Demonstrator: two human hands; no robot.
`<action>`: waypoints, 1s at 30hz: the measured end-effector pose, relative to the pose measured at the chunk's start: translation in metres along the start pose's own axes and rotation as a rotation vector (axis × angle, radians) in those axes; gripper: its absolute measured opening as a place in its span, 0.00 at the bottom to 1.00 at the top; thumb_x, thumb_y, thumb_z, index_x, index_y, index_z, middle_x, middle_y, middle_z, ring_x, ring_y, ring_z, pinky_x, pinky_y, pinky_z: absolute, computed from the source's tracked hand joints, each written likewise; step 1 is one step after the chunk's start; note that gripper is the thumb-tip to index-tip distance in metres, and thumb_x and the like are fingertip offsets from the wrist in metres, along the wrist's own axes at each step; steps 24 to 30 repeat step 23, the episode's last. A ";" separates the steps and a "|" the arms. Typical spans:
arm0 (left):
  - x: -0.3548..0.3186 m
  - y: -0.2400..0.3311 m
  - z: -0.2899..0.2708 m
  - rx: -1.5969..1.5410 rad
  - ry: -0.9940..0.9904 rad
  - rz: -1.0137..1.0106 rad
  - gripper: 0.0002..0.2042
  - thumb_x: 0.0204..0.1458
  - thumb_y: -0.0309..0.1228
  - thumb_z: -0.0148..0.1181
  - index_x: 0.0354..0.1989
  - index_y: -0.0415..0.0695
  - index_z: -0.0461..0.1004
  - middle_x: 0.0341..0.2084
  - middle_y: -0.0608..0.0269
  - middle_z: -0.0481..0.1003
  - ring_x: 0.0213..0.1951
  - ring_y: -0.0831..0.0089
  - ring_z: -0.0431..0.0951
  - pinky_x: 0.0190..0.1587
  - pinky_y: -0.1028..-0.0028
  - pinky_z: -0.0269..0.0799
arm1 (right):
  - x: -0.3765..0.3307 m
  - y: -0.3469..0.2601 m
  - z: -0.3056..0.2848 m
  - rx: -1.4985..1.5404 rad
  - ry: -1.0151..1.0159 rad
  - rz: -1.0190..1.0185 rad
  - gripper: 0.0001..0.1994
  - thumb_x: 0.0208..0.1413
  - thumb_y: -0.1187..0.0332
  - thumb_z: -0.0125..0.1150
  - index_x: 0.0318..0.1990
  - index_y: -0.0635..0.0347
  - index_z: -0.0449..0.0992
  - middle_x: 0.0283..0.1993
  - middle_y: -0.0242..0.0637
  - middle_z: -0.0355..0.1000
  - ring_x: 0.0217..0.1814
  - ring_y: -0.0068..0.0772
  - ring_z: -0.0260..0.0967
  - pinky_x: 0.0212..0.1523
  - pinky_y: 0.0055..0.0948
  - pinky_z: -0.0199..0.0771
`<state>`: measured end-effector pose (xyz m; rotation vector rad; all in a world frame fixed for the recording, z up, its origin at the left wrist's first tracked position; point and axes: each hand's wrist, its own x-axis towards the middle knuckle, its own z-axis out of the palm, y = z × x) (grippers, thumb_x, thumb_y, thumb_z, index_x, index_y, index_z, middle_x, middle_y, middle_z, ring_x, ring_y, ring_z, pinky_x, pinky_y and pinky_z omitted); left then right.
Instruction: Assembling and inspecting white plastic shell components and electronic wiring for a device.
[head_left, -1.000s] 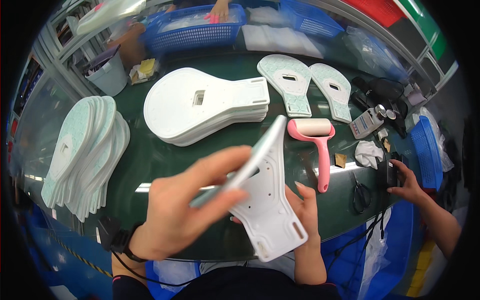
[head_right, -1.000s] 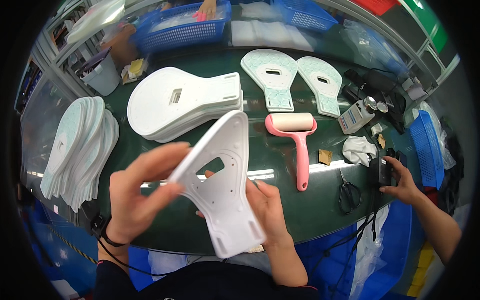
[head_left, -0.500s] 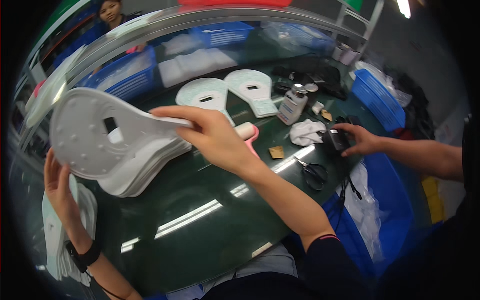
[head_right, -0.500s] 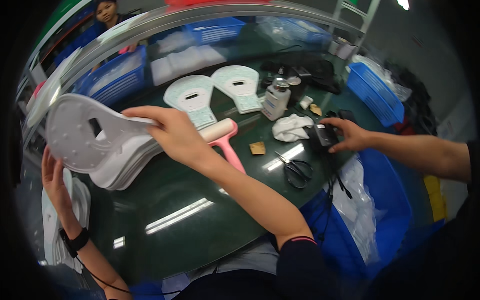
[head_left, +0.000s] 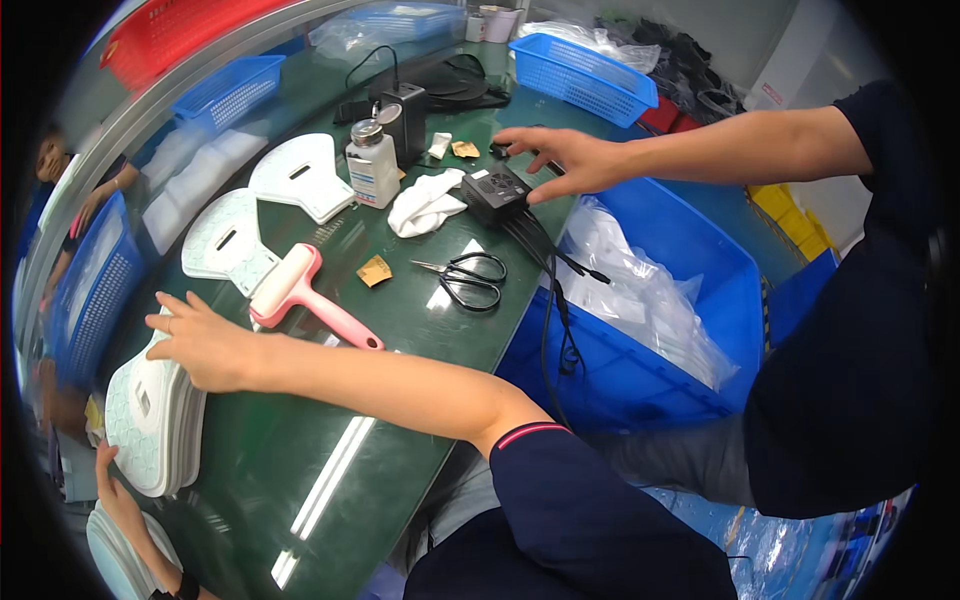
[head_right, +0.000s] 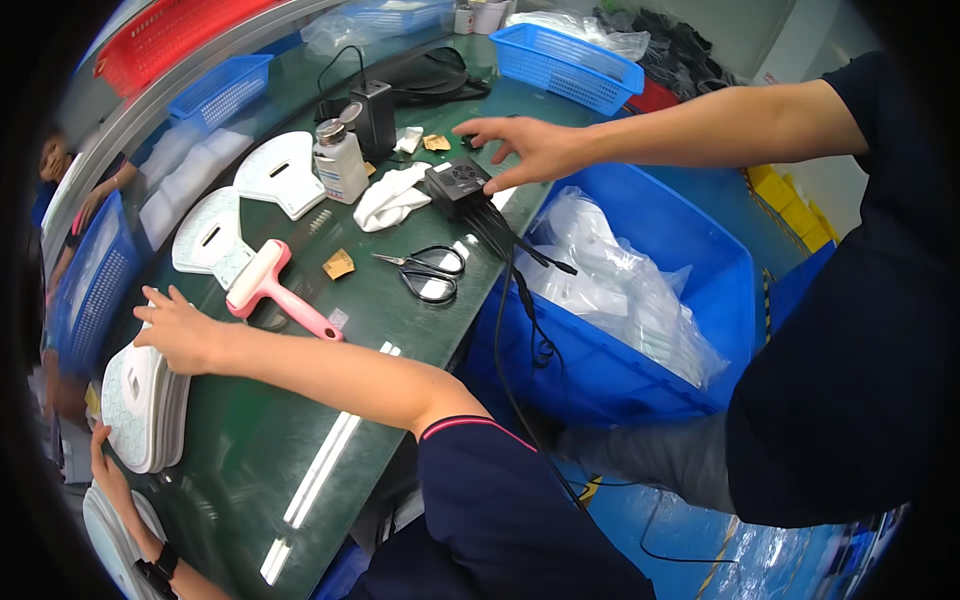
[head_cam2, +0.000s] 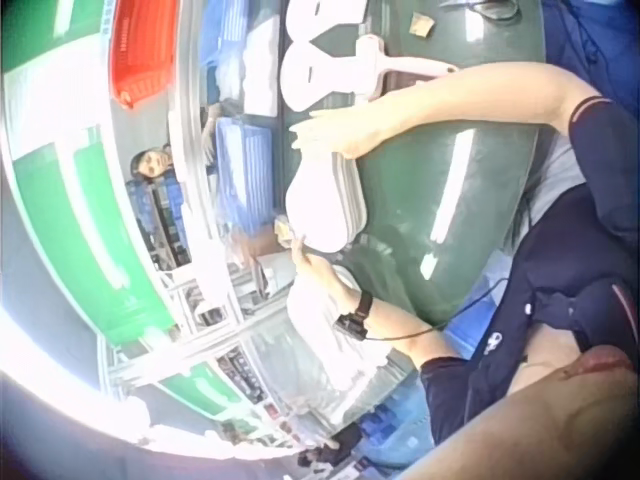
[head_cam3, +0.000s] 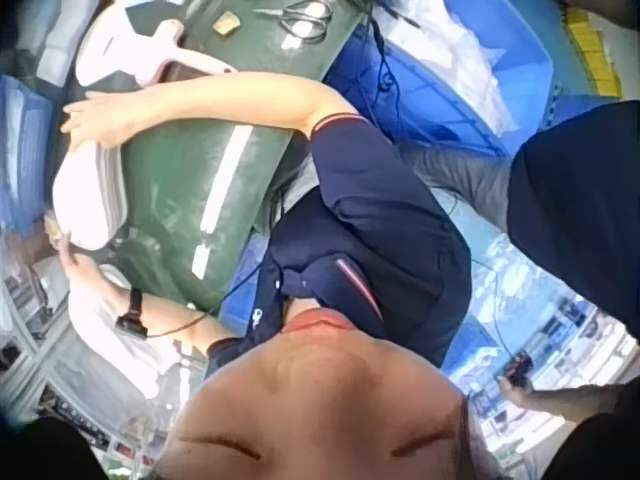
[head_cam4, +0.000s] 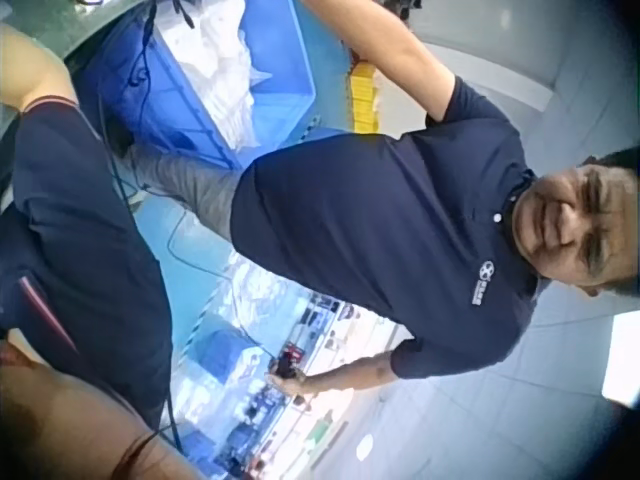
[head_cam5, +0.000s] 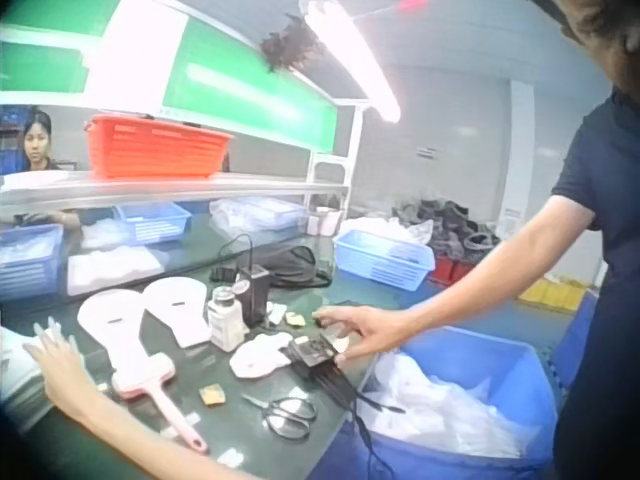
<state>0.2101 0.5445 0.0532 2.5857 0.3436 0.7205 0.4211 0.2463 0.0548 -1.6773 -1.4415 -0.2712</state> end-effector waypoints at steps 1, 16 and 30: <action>0.001 0.009 -0.001 0.001 0.006 0.015 0.14 0.51 0.19 0.38 0.44 0.37 0.68 0.50 0.49 0.65 0.57 0.61 0.60 0.60 0.70 0.47 | -0.007 -0.009 -0.002 0.042 0.015 0.013 0.22 0.37 0.84 0.47 0.44 0.59 0.72 0.57 0.52 0.56 0.66 0.55 0.41 0.61 0.53 0.44; -0.020 0.100 0.045 0.368 -0.235 -0.079 0.33 0.43 0.37 0.56 0.61 0.51 0.53 0.62 0.53 0.47 0.63 0.53 0.43 0.61 0.57 0.39 | -0.074 -0.026 -0.006 0.131 0.025 0.137 0.18 0.42 0.83 0.47 0.44 0.60 0.70 0.56 0.46 0.58 0.63 0.47 0.49 0.59 0.36 0.55; -0.013 0.092 0.051 0.456 -0.215 -0.134 0.32 0.45 0.43 0.55 0.61 0.52 0.54 0.62 0.53 0.47 0.64 0.55 0.42 0.59 0.47 0.35 | -0.079 -0.018 -0.004 0.261 0.067 0.211 0.16 0.42 0.83 0.47 0.40 0.59 0.72 0.54 0.46 0.61 0.61 0.45 0.53 0.58 0.33 0.57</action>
